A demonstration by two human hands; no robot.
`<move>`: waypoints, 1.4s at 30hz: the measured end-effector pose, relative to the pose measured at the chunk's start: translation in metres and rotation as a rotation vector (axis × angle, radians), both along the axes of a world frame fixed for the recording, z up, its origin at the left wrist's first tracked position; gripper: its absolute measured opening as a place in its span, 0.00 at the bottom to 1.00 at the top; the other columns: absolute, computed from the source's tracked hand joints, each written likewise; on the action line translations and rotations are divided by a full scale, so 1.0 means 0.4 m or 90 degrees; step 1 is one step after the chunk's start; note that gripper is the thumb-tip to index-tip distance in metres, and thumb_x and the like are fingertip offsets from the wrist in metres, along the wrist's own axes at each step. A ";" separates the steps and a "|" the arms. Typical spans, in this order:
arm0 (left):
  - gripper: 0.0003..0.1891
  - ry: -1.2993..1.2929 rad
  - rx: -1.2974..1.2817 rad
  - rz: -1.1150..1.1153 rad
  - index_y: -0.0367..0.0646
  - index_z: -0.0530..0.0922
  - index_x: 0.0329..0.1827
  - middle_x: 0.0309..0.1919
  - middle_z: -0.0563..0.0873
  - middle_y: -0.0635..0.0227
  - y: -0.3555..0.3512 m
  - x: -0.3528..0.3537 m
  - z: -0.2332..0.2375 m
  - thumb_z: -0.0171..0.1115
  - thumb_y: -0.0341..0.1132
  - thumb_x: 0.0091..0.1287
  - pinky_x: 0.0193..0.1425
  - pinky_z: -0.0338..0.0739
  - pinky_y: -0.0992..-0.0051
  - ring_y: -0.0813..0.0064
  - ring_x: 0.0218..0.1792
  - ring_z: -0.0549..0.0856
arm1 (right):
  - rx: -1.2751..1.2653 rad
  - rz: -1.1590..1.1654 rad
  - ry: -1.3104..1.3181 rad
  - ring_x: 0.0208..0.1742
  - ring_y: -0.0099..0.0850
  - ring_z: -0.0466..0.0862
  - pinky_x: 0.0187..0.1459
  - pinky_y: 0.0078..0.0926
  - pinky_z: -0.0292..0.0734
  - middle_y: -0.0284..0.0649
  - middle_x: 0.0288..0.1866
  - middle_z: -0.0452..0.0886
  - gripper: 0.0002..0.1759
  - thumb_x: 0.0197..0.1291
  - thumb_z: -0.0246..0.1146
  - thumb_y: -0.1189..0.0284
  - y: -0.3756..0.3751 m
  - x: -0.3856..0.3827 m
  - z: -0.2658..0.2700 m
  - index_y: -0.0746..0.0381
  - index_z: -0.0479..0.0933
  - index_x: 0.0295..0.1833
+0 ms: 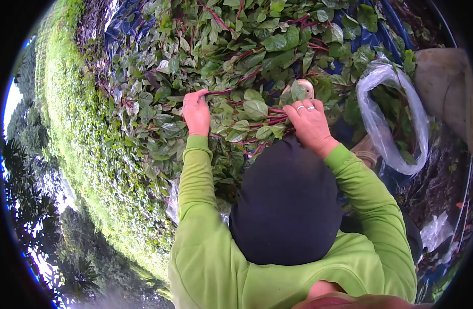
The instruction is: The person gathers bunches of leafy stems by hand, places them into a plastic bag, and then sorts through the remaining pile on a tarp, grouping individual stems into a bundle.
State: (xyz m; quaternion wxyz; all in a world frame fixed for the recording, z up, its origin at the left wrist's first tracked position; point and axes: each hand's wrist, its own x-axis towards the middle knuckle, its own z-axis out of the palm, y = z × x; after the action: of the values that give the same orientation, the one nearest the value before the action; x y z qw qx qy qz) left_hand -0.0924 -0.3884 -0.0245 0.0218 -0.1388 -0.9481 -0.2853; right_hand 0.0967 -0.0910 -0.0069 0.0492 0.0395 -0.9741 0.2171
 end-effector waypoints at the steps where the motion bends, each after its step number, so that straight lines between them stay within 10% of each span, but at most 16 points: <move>1: 0.10 -0.011 0.012 -0.048 0.43 0.88 0.48 0.43 0.88 0.57 0.028 0.012 0.010 0.62 0.24 0.69 0.55 0.81 0.60 0.55 0.48 0.87 | -0.013 0.014 -0.010 0.56 0.36 0.83 0.61 0.39 0.70 0.36 0.50 0.84 0.10 0.59 0.61 0.71 -0.003 0.002 0.002 0.55 0.80 0.47; 7: 0.09 -0.178 0.124 -0.123 0.41 0.86 0.51 0.46 0.89 0.58 0.271 0.119 0.014 0.64 0.26 0.70 0.57 0.81 0.61 0.56 0.49 0.87 | 0.011 0.066 0.123 0.74 0.44 0.77 0.74 0.48 0.69 0.50 0.75 0.75 0.07 0.61 0.62 0.69 -0.006 -0.043 0.030 0.59 0.82 0.41; 11: 0.11 -0.264 0.160 -0.236 0.41 0.80 0.52 0.42 0.87 0.59 0.339 0.193 0.031 0.64 0.24 0.68 0.53 0.80 0.59 0.55 0.46 0.86 | 0.037 0.026 0.053 0.64 0.44 0.81 0.74 0.49 0.67 0.48 0.62 0.82 0.09 0.62 0.60 0.70 0.002 -0.039 -0.010 0.61 0.79 0.45; 15: 0.14 -0.018 0.084 -0.326 0.42 0.79 0.50 0.41 0.86 0.60 0.350 0.230 0.015 0.61 0.21 0.62 0.54 0.78 0.57 0.54 0.47 0.84 | 0.061 0.035 -0.034 0.51 0.37 0.83 0.58 0.40 0.72 0.38 0.42 0.81 0.07 0.62 0.60 0.70 -0.007 -0.021 -0.003 0.58 0.79 0.45; 19: 0.15 0.149 -0.097 -0.117 0.42 0.79 0.53 0.45 0.86 0.57 0.191 0.092 -0.054 0.59 0.21 0.63 0.56 0.76 0.57 0.52 0.48 0.84 | 0.066 0.030 -0.015 0.49 0.36 0.82 0.56 0.38 0.72 0.37 0.41 0.80 0.04 0.61 0.60 0.70 -0.007 -0.004 -0.012 0.56 0.77 0.40; 22: 0.32 0.141 -0.476 0.090 0.56 0.70 0.81 0.64 0.81 0.47 0.003 -0.002 -0.008 0.66 0.37 0.73 0.69 0.70 0.45 0.45 0.67 0.76 | 0.058 0.026 0.014 0.48 0.35 0.81 0.56 0.37 0.72 0.36 0.40 0.78 0.04 0.60 0.60 0.70 0.005 0.010 -0.001 0.55 0.77 0.40; 27: 0.14 -0.207 0.001 -0.170 0.55 0.91 0.57 0.59 0.87 0.60 0.053 0.011 0.053 0.71 0.43 0.70 0.77 0.64 0.52 0.57 0.67 0.78 | 0.049 0.031 0.050 0.48 0.34 0.80 0.57 0.37 0.72 0.35 0.39 0.78 0.04 0.59 0.60 0.70 -0.013 -0.009 0.003 0.55 0.77 0.40; 29: 0.09 -0.049 -0.103 -0.400 0.54 0.93 0.47 0.46 0.90 0.66 0.129 0.068 0.041 0.73 0.41 0.67 0.74 0.70 0.54 0.62 0.59 0.83 | 0.048 0.029 0.058 0.48 0.34 0.80 0.58 0.37 0.72 0.35 0.40 0.78 0.04 0.59 0.60 0.69 -0.012 -0.012 0.004 0.55 0.77 0.40; 36: 0.04 0.032 -0.128 -0.377 0.47 0.87 0.35 0.34 0.87 0.64 0.186 0.113 0.004 0.68 0.35 0.67 0.74 0.73 0.52 0.61 0.44 0.87 | 0.066 0.030 0.015 0.47 0.35 0.81 0.57 0.37 0.73 0.35 0.40 0.78 0.06 0.59 0.60 0.70 0.000 0.007 0.001 0.55 0.77 0.42; 42: 0.12 -0.009 -0.476 -0.114 0.46 0.90 0.50 0.44 0.91 0.57 0.051 -0.038 -0.015 0.62 0.30 0.68 0.72 0.71 0.46 0.54 0.56 0.85 | 0.030 0.028 0.032 0.47 0.36 0.82 0.55 0.38 0.73 0.36 0.40 0.79 0.05 0.58 0.61 0.70 0.010 0.006 -0.004 0.56 0.77 0.40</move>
State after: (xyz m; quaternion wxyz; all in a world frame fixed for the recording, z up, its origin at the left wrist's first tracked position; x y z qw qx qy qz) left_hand -0.1076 -0.3681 -0.0306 -0.0620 -0.2175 -0.9709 0.0782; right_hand 0.0989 -0.0871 -0.0087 0.0681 0.0675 -0.9763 0.1939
